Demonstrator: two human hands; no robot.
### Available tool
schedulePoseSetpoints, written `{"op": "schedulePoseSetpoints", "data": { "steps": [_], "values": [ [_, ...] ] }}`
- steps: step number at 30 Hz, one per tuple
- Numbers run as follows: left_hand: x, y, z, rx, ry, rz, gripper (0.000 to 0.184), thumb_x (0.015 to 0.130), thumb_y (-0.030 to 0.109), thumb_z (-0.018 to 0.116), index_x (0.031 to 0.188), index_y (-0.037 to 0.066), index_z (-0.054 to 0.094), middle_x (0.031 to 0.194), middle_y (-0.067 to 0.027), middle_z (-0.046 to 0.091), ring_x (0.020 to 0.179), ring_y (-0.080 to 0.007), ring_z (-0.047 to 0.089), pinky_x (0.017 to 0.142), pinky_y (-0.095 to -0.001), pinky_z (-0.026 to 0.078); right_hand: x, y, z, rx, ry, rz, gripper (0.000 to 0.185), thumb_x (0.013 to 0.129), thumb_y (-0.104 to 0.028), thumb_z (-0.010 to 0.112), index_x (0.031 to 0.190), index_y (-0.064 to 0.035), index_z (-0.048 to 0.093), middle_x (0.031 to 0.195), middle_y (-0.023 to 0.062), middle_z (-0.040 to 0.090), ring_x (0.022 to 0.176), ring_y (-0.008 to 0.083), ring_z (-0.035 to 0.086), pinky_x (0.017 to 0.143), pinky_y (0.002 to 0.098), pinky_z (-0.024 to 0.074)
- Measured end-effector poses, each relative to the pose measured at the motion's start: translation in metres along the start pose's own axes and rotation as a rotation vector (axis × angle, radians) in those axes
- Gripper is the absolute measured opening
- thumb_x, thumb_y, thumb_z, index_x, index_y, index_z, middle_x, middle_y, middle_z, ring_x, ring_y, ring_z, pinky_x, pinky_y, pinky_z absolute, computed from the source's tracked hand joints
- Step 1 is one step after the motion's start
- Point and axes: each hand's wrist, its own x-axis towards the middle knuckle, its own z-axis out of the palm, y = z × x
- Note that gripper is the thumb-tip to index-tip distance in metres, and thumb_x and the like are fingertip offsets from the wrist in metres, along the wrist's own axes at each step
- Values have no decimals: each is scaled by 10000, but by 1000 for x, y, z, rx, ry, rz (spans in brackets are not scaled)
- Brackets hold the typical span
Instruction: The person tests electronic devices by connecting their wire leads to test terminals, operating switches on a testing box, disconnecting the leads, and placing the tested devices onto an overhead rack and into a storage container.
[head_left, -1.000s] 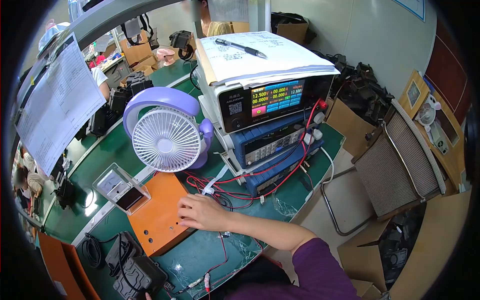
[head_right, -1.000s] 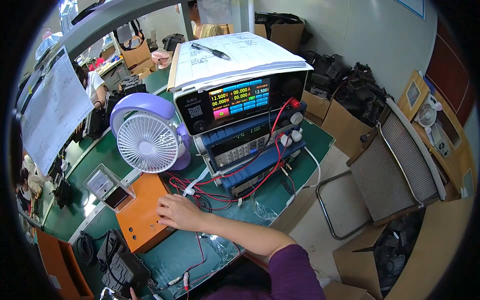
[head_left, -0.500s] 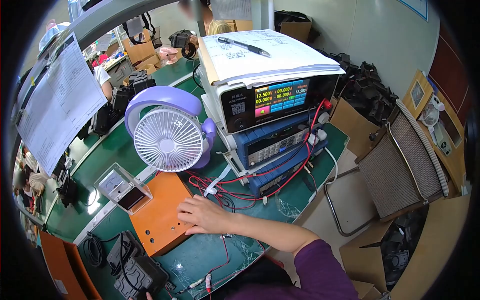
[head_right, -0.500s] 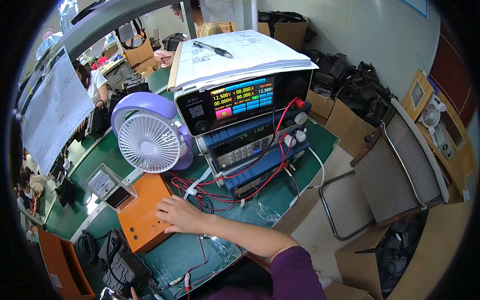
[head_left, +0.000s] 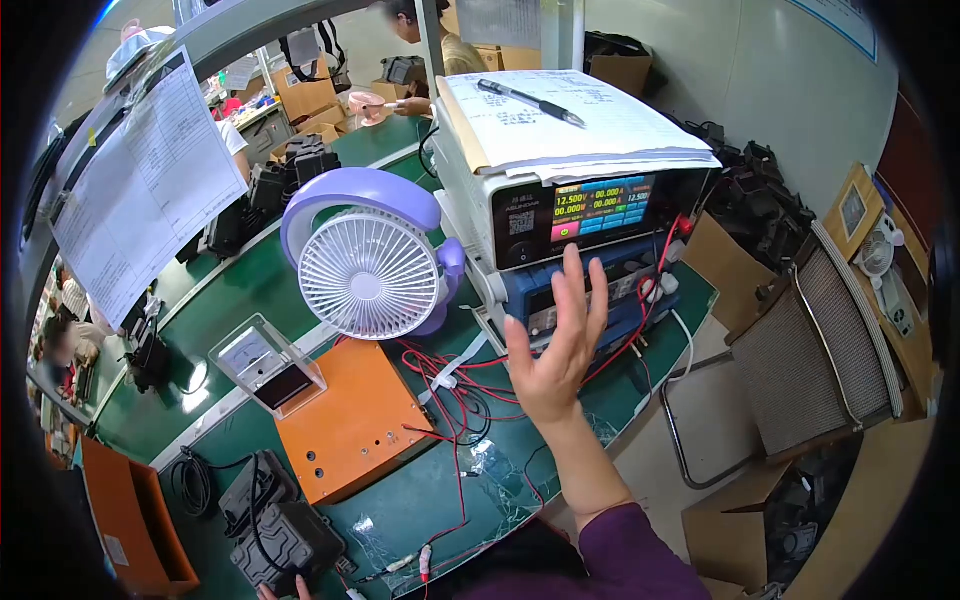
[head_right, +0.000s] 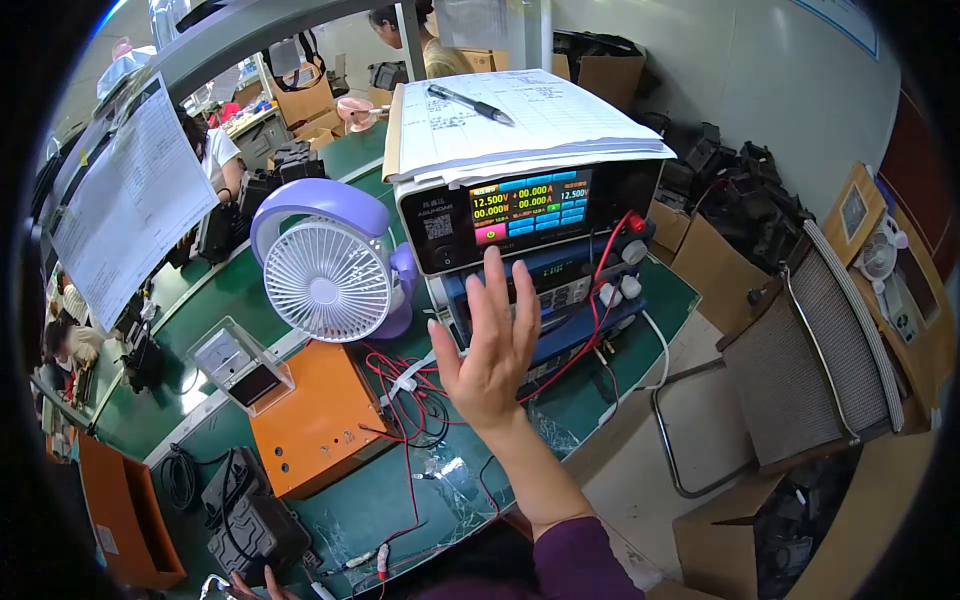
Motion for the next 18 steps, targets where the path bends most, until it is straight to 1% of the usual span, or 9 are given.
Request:
{"op": "schedulePoseSetpoints", "data": {
  "steps": [1, 3, 6, 8, 9, 11, 12, 14, 18],
  "values": [
    [-2, -2, 0, 9, -8, -5, 310, 936, 318, 486, 1037, 60, 625, 1360, -328, 320, 1236, -525, 314, 974, -620, 287, 5, -1, -1, -29, -55, 26, 480, 867, -200, 589, 1255, 3, 393, 1346, 235, 434, 1271, 427, 321, 1048, 498, 230],
    [-1, 0, -1, 17, -16, -11, 300, 934, 309, 485, 1045, 66, 622, 1356, -329, 321, 1233, -528, 318, 972, -614, 300, 4, 0, 2, -48, -63, 31, 462, 872, -214, 583, 1244, -4, 405, 1350, 222, 434, 1274, 419, 319, 1048, 499, 228],
    [4, 6, -2, -36, 8, -14, 296, 928, 311, 492, 1046, 70, 617, 1349, -328, 319, 1230, -526, 325, 965, -603, 321, -3, 4, 1, 10, 32, -14, 442, 852, -187, 599, 1217, -14, 418, 1350, 210, 415, 1264, 415, 327, 1043, 497, 241],
    [1, 2, -1, -26, -3, 2, 299, 929, 294, 499, 1096, 66, 598, 1351, -319, 314, 1234, -508, 330, 977, -581, 320, -4, 2, -2, 31, 90, -22, 420, 840, -164, 605, 1192, -21, 427, 1339, 205, 414, 1254, 414, 333, 1039, 498, 248],
    [4, 7, -1, -25, -3, 2, 299, 929, 294, 499, 1096, 66, 598, 1351, -319, 314, 1234, -508, 330, 977, -581, 320, -5, 3, -3, 23, 96, -20, 399, 836, -152, 605, 1173, -27, 433, 1328, 206, 415, 1246, 411, 337, 1036, 499, 251],
    [12, 21, 0, -188, 53, -198, 310, 929, 269, 508, 1161, 71, 566, 1357, -315, 312, 1234, -489, 337, 995, -557, 310, -5, 4, -1, 37, 89, -10, 398, 835, -148, 605, 1173, -28, 432, 1330, 209, 417, 1250, 411, 337, 1039, 498, 249],
    [11, 18, 0, -187, 54, -198, 310, 929, 269, 508, 1161, 71, 566, 1357, -315, 312, 1234, -489, 337, 995, -557, 310, -4, 4, -1, 51, 81, -1, 396, 835, -143, 605, 1173, -30, 432, 1332, 212, 420, 1255, 411, 336, 1042, 498, 246],
    [7, 10, 0, -62, 32, -58, 324, 927, 242, 516, 1208, 82, 540, 1357, -310, 317, 1233, -477, 341, 1014, -538, 296, -2, 5, 0, 59, 70, -10, 401, 833, -139, 608, 1177, -31, 430, 1337, 215, 421, 1262, 413, 334, 1046, 499, 242],
    [4, 4, -1, 12, -4, -24, 299, 926, 242, 516, 1175, 82, 556, 1354, -318, 316, 1233, -492, 336, 999, -557, 309, -1, 4, 2, 57, 60, -15, 406, 831, -134, 615, 1178, -30, 432, 1346, 222, 431, 1274, 417, 336, 1055, 505, 231]
  ]
}}
